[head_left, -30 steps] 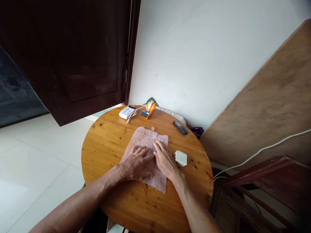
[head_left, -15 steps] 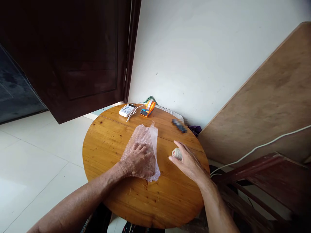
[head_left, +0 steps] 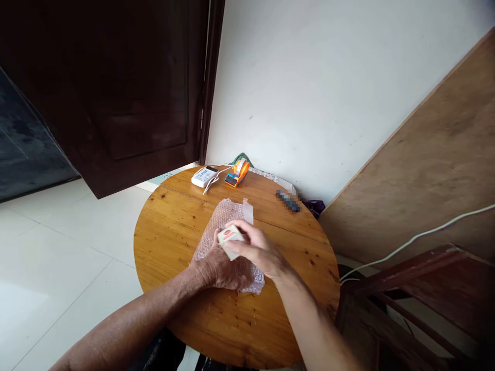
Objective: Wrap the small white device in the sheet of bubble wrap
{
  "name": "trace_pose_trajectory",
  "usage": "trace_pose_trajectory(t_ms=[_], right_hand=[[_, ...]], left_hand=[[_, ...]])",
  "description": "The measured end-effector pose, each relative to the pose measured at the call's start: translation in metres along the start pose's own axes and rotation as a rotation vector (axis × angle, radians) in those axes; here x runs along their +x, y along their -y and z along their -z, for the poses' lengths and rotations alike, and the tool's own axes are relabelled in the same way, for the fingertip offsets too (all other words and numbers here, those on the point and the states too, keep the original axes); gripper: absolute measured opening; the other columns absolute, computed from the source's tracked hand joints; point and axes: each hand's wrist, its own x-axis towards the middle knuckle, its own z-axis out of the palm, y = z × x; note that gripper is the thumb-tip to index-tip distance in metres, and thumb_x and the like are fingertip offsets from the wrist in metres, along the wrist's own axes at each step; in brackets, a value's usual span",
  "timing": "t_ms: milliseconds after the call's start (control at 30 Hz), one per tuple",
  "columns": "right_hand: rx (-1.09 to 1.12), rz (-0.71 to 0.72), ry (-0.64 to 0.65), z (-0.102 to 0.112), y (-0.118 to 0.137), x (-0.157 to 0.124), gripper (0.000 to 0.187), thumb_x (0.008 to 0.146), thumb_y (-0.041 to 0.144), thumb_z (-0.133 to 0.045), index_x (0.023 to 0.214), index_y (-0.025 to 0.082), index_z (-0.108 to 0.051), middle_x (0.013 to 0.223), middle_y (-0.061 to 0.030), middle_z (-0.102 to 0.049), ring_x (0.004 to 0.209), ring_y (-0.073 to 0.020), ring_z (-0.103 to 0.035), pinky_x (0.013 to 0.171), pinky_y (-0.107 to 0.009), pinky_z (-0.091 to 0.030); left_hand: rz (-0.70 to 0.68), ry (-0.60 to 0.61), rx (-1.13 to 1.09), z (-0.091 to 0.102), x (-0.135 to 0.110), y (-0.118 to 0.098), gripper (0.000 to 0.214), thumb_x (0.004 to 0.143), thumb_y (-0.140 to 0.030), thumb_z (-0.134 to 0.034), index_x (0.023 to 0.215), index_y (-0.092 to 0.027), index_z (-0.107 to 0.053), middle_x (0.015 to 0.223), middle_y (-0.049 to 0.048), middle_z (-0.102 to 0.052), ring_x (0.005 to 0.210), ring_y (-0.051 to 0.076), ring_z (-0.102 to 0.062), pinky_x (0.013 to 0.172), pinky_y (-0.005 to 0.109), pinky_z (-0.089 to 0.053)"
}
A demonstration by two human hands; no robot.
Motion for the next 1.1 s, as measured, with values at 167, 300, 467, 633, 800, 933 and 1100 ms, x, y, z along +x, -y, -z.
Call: trace_pose_trajectory(t_ms=[167,300,467,633,800,933,1100], right_hand=[[0.102,-0.2,-0.2,-0.006,-0.033,0.045,0.03,0.068,0.045,-0.071,0.084,0.02,-0.064,0.072,0.0004,-0.068,0.067,-0.017,-0.062,0.061,-0.027,-0.046],[0.148,-0.205,-0.42,0.024,-0.053,0.038,0.035,0.065,0.051,-0.07,0.08,0.02,-0.064,0.079,-0.0017,-0.069,0.075,-0.0186,-0.063,0.066,-0.028,-0.046],[-0.109,-0.144,-0.512,0.034,-0.066,0.021,0.044,0.063,0.048,-0.072,0.095,0.02,-0.064,0.083,-0.0008,-0.067,0.078,-0.02,-0.061,0.07,-0.03,-0.046],[-0.388,-0.051,-0.355,0.03,-0.067,0.021,0.046,0.065,0.037,-0.07,0.107,0.02,-0.061,0.092,-0.0024,-0.066,0.087,-0.0218,-0.062,0.08,-0.033,-0.047],[-0.527,0.005,-0.232,0.031,-0.068,0.01,0.061,0.064,0.02,-0.067,0.123,0.017,-0.053,0.112,-0.0082,-0.064,0.1,-0.0228,-0.061,0.09,-0.037,-0.046],[-0.504,0.052,-0.255,0.03,-0.074,0.003,0.038,0.069,0.019,-0.063,0.107,0.019,-0.059,0.098,-0.0041,-0.068,0.091,-0.0204,-0.063,0.084,-0.033,-0.048],[-0.497,0.12,-0.337,0.026,-0.079,0.006,0.034,0.071,0.024,-0.067,0.104,0.022,-0.06,0.094,-0.002,-0.069,0.087,-0.0205,-0.064,0.081,-0.033,-0.05]], left_hand=[[-0.04,-0.061,0.034,-0.004,-0.001,-0.001,0.074,0.076,-0.057,-0.063,0.142,-0.029,-0.044,0.148,0.0134,-0.041,0.134,0.049,-0.03,0.106,0.072,-0.024],[-0.059,-0.073,0.039,-0.01,-0.003,0.003,0.077,0.077,-0.065,-0.058,0.144,-0.03,-0.043,0.154,0.0154,-0.032,0.141,0.048,-0.018,0.106,0.078,-0.01],[-0.131,-0.136,-0.053,-0.002,-0.006,0.023,0.072,0.073,-0.054,-0.069,0.138,-0.028,-0.05,0.149,0.0113,-0.042,0.138,0.038,-0.033,0.114,0.062,-0.02],[-0.016,-0.17,-0.008,0.012,-0.013,0.051,0.052,0.075,-0.037,-0.069,0.124,-0.023,-0.06,0.133,0.0099,-0.058,0.123,0.028,-0.051,0.108,0.043,-0.036],[0.072,-0.223,0.012,0.005,-0.023,0.058,0.082,0.07,-0.054,-0.072,0.139,-0.017,-0.045,0.139,0.0149,-0.052,0.129,0.03,-0.046,0.113,0.045,-0.029],[0.063,-0.251,0.013,-0.004,-0.023,0.061,0.09,0.068,-0.057,-0.071,0.142,-0.016,-0.039,0.139,0.0168,-0.051,0.129,0.033,-0.045,0.112,0.047,-0.029],[0.02,-0.288,-0.014,-0.011,-0.019,0.071,0.098,0.065,-0.056,-0.073,0.145,-0.015,-0.035,0.14,0.0184,-0.049,0.13,0.035,-0.044,0.111,0.05,-0.028]])
